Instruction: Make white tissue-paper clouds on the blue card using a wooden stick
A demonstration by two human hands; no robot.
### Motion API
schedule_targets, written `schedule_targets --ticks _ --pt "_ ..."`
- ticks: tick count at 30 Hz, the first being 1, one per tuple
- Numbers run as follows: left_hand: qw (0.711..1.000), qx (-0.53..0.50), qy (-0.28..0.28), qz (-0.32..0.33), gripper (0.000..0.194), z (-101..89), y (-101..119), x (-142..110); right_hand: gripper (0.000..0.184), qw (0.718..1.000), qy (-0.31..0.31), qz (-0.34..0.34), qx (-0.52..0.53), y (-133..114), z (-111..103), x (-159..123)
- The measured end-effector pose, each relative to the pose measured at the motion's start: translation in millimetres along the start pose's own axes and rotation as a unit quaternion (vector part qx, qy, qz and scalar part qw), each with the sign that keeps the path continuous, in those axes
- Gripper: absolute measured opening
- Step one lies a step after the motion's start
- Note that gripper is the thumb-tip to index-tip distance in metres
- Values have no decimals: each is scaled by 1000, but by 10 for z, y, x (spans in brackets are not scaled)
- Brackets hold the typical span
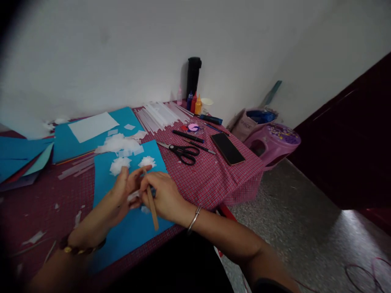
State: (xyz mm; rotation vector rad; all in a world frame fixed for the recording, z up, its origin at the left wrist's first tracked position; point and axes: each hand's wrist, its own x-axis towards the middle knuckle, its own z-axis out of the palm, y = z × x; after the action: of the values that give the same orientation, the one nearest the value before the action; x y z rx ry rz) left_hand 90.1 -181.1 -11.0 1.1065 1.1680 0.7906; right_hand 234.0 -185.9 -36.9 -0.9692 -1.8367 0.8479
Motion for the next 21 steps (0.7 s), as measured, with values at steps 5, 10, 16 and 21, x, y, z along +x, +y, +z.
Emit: schedule_targets --ticks 5,10,16,21 --pt "990 -140 -1 -13 31 6 -3 53 11 987 66 99 107 32 -56 43" --pt "991 -109 65 39 21 19 -40 104 16 975 62 120 178 -20 -120 34" --pt "995 -21 52 82 17 -2 -125 132 16 983 40 86 160 35 -163 50" --pt "991 38 71 103 16 -13 -106 142 12 980 50 97 169 37 -203 97"
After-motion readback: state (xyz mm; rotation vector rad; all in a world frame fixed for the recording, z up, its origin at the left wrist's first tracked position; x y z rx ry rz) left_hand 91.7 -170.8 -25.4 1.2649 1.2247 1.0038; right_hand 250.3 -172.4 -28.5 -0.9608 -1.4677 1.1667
